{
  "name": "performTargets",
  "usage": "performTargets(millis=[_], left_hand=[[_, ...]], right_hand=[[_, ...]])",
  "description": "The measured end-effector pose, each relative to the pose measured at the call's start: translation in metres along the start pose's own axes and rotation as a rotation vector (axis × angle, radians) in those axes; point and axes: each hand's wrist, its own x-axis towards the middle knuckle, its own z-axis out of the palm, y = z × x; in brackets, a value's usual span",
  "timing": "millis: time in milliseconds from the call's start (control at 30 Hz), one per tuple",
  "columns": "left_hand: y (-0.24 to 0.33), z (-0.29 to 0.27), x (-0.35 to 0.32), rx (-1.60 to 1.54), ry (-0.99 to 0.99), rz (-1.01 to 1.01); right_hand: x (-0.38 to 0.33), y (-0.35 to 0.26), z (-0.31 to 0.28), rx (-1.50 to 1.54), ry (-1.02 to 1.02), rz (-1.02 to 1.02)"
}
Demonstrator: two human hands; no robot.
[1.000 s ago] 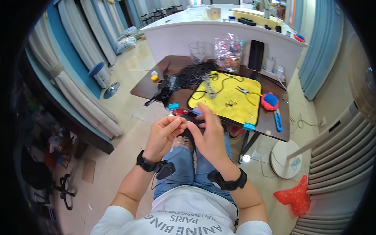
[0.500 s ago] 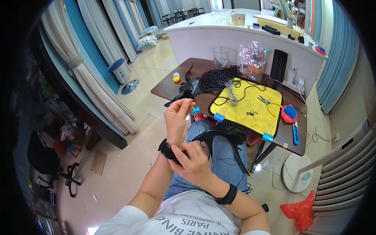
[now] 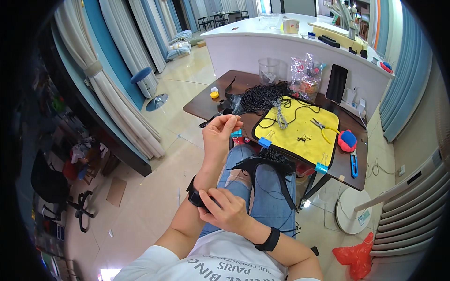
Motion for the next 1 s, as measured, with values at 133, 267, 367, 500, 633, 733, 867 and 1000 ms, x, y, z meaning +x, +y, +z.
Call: performTargets(millis=[133,267,367,500,633,733,867,1000], left_hand=[[-0.008,0.002,0.003,0.851,-0.074,0.887],[-0.008,-0.005,-0.002,0.178,0.061,0.084],[0.003,-0.006,-0.002,-0.088,0.015,-0.051],[0.013,0.010,-0.014,-0.315,-0.105,-0.175],[0.030,0.020,-0.026,-0.362,-0.181,-0.223],[0.033,0.025,-0.036,-0.369,-0.223,-0.255],[0.034,0.031,-0.047,-0.381,-0.288,-0.280],[0.032,0.035,-0.050,-0.458,-0.326,-0.274]], right_hand=[[0.002,0.000,-0.001,-0.059,-0.085,-0.082],[-0.012,0.014,-0.007,0.033,-0.129,-0.038],[-0.024,0.034,-0.015,0.704,-0.163,0.721],[-0.003,0.052,-0.008,1.298,-0.312,1.052],[0.012,0.064,-0.012,1.442,-0.542,1.011],[0.021,0.065,-0.021,1.346,-0.607,1.002],[0.029,0.068,-0.022,1.231,-0.818,0.943],[0.012,0.070,0.001,1.031,-0.969,0.785]])
